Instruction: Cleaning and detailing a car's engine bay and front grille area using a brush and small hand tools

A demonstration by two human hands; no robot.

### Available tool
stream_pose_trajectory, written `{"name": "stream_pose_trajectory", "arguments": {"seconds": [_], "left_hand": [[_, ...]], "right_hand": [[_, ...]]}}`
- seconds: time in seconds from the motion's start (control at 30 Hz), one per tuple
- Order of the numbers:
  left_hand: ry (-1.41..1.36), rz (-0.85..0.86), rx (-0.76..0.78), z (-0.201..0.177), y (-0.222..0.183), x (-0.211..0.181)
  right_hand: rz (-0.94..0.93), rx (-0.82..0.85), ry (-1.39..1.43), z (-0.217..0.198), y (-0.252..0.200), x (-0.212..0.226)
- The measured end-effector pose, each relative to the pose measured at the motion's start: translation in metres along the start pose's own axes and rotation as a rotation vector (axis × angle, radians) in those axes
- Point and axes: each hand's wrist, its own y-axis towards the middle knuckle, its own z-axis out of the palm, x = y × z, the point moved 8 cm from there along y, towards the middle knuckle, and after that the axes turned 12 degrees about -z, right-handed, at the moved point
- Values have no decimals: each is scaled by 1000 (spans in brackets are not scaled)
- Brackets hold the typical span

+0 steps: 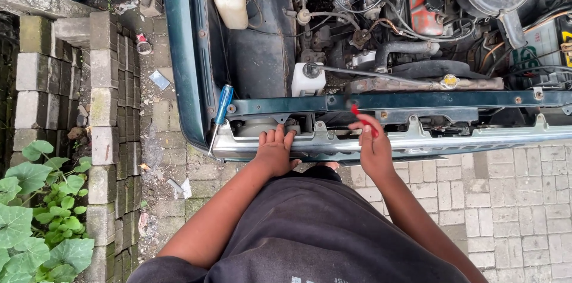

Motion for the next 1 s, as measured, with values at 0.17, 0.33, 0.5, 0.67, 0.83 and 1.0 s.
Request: {"name": "stream_pose_trajectory", "arguments": {"seconds": [0.17,0.33,0.5,0.67,0.83,1.0], "left_hand": [[1,9,33,4,4,1],[4,8,74,7,5,1],[-4,14,95,3,4,1],[-15,14,126,2,1,2],[-14,16,159,-6,0,0],[-6,18,161,-8,-7,-2]], "right_hand": [[4,26,24,5,1,-3],[62,2,76,11,3,-9],[-4,-65,25,2,11,2],[69,-8,74,6,8,-3],[11,3,37,19,10,2],[-40,70,-69,36,15,44]]}}
